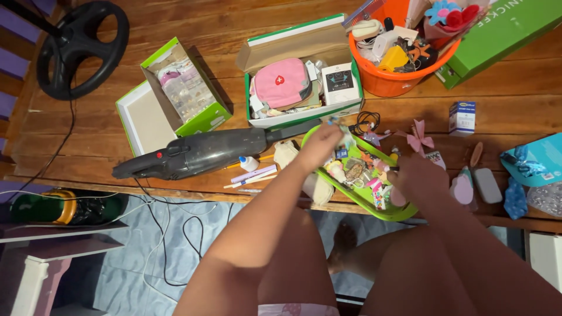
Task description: Organizing small items like pens, toys, and crafts into containers and boxes on a wooden table.
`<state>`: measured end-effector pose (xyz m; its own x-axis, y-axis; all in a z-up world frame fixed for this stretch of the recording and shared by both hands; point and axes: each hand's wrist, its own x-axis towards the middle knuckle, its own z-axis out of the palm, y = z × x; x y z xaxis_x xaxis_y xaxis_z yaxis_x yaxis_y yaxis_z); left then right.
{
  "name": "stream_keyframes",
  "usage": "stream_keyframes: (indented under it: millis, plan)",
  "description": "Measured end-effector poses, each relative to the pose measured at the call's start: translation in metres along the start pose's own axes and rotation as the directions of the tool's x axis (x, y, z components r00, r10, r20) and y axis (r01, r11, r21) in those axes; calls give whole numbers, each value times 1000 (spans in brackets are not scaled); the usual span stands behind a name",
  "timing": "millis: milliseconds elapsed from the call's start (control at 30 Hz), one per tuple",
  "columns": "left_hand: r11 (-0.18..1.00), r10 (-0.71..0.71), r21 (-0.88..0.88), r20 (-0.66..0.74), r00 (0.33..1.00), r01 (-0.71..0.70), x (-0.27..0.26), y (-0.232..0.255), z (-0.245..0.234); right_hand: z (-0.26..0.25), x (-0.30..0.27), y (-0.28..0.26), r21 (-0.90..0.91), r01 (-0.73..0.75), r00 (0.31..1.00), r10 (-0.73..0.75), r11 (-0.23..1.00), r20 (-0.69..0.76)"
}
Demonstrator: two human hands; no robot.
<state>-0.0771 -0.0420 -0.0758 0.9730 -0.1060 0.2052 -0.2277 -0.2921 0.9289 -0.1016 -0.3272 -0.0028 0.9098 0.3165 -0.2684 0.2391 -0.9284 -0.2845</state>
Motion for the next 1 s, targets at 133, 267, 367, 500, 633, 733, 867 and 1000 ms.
stream_keyframes:
  millis: [133,267,367,500,633,733,867,1000]
  plan:
    - [871,-435,-248,14,901,424,1,65,-20,16,-10,-12,-186,67,972,-106,980,-208]
    - [549,-613,-655,106,783,519,-11,85,-32,74,-9,-12,-378,263,949,-310,888,-66]
    - [412,-590,-790,149,794,454,-24,83,-33,101,-4,-10,-412,198,980,-183,890,76]
    - [319,-596,-840,181,782,438,-40,90,-37,65,-4,-29,-347,130,980,-66,929,189]
    - [301,-559,-802,291,777,516,-53,68,-37,75,-4,-23,-226,90,980,-45,970,194]
    - [302,-590,-767,316,743,566,-56,64,-34,106,0,-14,-309,25,995,5,951,96]
    - [313,-577,-783,294,763,538,-60,69,-31,113,1,-20,-255,-69,992,93,964,84]
    - [328,-589,-777,276,760,537,-66,72,-23,127,13,-9,-275,-79,997,83,958,2]
